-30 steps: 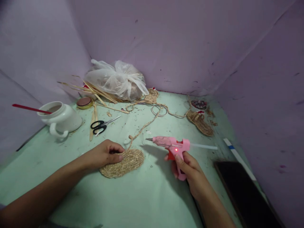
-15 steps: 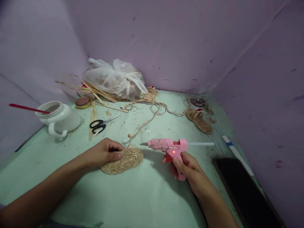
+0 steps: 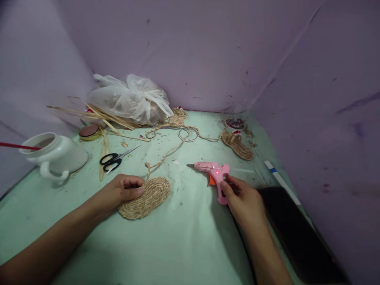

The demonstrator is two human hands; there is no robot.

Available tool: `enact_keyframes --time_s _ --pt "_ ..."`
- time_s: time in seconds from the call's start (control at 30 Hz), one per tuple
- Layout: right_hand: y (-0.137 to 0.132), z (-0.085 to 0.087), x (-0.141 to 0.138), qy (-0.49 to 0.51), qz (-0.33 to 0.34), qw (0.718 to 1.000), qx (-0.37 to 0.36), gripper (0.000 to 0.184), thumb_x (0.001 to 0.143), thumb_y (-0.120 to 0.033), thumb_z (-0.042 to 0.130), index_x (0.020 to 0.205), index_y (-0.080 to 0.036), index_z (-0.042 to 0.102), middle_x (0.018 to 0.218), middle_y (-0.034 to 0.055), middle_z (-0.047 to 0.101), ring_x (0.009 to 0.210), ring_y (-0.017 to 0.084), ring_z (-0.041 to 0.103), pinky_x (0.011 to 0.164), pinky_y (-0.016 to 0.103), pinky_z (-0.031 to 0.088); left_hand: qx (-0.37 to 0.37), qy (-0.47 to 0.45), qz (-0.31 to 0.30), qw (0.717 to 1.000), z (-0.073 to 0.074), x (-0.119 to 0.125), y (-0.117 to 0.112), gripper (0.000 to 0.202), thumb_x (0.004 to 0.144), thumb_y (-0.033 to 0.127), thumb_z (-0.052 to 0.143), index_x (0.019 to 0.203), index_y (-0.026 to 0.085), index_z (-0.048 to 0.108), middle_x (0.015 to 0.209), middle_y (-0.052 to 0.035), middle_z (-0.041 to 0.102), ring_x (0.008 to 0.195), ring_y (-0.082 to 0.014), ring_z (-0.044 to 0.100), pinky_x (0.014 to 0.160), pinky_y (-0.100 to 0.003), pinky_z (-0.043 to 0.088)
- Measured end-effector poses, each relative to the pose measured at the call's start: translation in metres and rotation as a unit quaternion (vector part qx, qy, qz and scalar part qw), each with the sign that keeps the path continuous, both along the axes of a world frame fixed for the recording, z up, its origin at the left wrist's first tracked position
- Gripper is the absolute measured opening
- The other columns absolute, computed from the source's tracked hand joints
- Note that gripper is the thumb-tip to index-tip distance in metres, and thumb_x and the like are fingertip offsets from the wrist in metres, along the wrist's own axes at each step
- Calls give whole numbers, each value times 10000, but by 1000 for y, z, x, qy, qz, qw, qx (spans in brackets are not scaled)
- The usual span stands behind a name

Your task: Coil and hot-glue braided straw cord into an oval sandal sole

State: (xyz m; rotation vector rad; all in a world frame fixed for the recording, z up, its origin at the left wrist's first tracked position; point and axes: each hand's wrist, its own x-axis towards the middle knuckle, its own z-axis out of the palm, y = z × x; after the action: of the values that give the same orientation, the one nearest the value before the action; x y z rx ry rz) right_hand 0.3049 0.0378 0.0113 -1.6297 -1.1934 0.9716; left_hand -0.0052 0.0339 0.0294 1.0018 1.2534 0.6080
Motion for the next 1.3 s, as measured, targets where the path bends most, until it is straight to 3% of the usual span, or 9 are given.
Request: enact_keyframes --time_s 0.07,0.1,0.17,0.23,0.33,0.4,0.6,0.9,1.3 --pt "-6 14 -2 -104 -102 988 45 218 649 -330 708 845 -239 680 956 74 644 975 300 533 692 360 449 -7 -9 -5 1000 -1 0 0 248 606 337 715 702 117 653 581 9 598 538 -102 505 559 -234 376" --pt "-7 22 -7 -101 -120 986 49 222 660 -346 693 856 -242 683 961 74 652 970 294 544 714 369 446 -11 -12 -8 1000 -2 1 0 236 606 326 717 695 116 657 578 11 598 536 -97 501 554 -228 372" --pt "-6 36 -24 49 -44 998 -7 249 632 -365 704 841 -230 685 951 74 668 891 266 592 676 354 466 -18 -17 -10 1000 -3 0 1 211 601 300 724 681 115 661 567 16 593 528 -86 489 539 -214 360" --pt "-1 42 -45 212 49 972 -93 290 561 -309 748 825 -210 677 991 69 667 865 239 614 675 335 492 -30 -21 -9 999 -3 -1 3 201 593 290 728 668 116 661 558 17 591 518 -82 484 519 -207 351" --pt "9 35 -76 314 102 927 -176 317 526 -204 769 816 -175 643 873 56 677 794 190 627 687 316 504 -54 -27 -10 998 -3 -2 5 215 582 296 732 667 110 666 567 -2 609 520 -98 509 514 -219 372" --pt "10 24 -89 334 125 914 -193 321 554 -198 760 837 -162 613 825 52 675 746 176 629 684 325 508 -67 -28 -9 997 -3 -2 5 228 578 299 734 686 107 675 591 -17 629 542 -115 536 534 -234 398" --pt "3 5 -90 362 175 892 -206 380 562 -245 779 863 -155 565 701 33 664 619 171 626 610 340 513 -83 -25 -33 996 -2 -2 5 246 570 313 746 702 114 687 628 -18 658 565 -124 559 561 -237 421" --pt "4 -4 -86 347 215 891 -196 372 584 -222 770 872 -164 542 615 -10 648 525 121 597 563 290 495 -102 -8 -43 994 3 0 5 243 548 303 753 708 125 708 620 -12 678 556 -123 567 549 -233 428" --pt "4 -1 -89 304 231 904 -193 360 563 -147 722 831 -182 485 552 -54 626 484 94 577 545 268 497 -95 -6 -38 995 0 0 5 257 539 298 762 708 113 704 620 -21 688 543 -113 571 541 -226 424"
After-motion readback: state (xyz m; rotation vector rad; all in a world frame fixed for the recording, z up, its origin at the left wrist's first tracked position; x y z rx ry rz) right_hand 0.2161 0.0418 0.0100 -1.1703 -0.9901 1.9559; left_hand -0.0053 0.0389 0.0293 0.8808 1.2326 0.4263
